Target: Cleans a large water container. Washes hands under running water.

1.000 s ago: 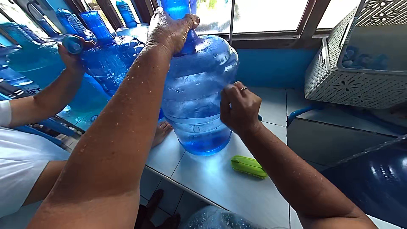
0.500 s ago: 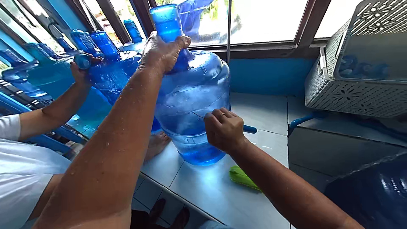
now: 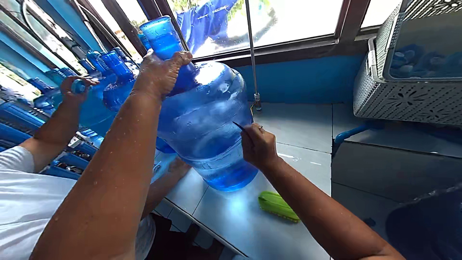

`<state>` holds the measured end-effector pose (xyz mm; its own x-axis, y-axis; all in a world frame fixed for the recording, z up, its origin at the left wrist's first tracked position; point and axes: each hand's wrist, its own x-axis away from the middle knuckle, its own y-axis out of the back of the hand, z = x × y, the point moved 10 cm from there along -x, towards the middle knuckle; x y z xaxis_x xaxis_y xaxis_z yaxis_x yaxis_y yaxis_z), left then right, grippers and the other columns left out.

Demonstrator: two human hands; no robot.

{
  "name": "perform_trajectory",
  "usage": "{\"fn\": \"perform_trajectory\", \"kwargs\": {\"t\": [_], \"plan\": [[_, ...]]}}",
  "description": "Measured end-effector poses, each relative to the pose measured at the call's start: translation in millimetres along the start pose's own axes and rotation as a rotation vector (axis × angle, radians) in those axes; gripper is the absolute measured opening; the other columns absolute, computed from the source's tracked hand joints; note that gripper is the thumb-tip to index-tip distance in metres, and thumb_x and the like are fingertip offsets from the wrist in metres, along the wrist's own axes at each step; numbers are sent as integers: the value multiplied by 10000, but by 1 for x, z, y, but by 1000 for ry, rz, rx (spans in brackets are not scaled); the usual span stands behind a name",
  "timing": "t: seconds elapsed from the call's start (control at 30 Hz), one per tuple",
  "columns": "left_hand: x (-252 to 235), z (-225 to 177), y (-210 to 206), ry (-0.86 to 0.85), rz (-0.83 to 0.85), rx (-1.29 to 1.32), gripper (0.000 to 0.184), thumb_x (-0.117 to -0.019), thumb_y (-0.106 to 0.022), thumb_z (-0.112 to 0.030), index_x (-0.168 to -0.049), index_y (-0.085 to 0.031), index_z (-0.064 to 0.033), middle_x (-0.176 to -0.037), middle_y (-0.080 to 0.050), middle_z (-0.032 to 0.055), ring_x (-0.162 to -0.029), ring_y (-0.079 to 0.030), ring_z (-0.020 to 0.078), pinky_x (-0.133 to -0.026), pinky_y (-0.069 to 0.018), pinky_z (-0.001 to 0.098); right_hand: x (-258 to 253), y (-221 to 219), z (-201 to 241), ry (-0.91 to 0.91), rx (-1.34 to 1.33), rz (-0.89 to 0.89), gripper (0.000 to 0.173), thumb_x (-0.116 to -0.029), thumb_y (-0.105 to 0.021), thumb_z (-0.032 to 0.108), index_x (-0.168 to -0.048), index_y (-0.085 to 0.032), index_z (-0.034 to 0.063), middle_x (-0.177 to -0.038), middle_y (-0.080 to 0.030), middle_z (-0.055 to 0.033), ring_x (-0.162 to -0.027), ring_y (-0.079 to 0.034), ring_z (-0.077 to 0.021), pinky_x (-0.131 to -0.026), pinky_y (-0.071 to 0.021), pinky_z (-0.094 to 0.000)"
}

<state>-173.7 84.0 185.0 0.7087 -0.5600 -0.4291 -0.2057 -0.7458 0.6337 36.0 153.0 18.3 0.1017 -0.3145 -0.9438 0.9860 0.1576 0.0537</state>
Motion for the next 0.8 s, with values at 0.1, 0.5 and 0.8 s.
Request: {"fn": "perform_trajectory", "kwargs": {"t": [0.1,0.5,0.8], "plan": [[-1,-2,-2,-29,-4,-5,610,-960,-669,-442,-1402,-499,-58,-1286,-608,97,-1158,-595,105,-1033,-470,344,-2,1,-11,-26,-28,18,172,-942,-534,51,-848,-652,-31,-714,-614,-133,-564,-601,-220,-467,-476,-356],[12,-9,2,-20,-39,-43,413,-980,-645,-407,-1269,-573,-120,-1046,-613,-62,-919,-589,-68,-860,-489,171,-4,-3,-10,-14,-58,68,172,-947,-537,50,-859,-663,-27,-734,-640,-144,-584,-626,-236,-473,-486,-383],[2,2,1,-30,-7,0,490,-937,-665,-466,-1292,-558,-147,-1059,-633,-60,-928,-626,-36,-844,-531,199,10,-2,0,67,-25,100,190,-936,-514,62,-818,-649,0,-717,-618,-125,-581,-615,-235,-457,-465,-364]]}}
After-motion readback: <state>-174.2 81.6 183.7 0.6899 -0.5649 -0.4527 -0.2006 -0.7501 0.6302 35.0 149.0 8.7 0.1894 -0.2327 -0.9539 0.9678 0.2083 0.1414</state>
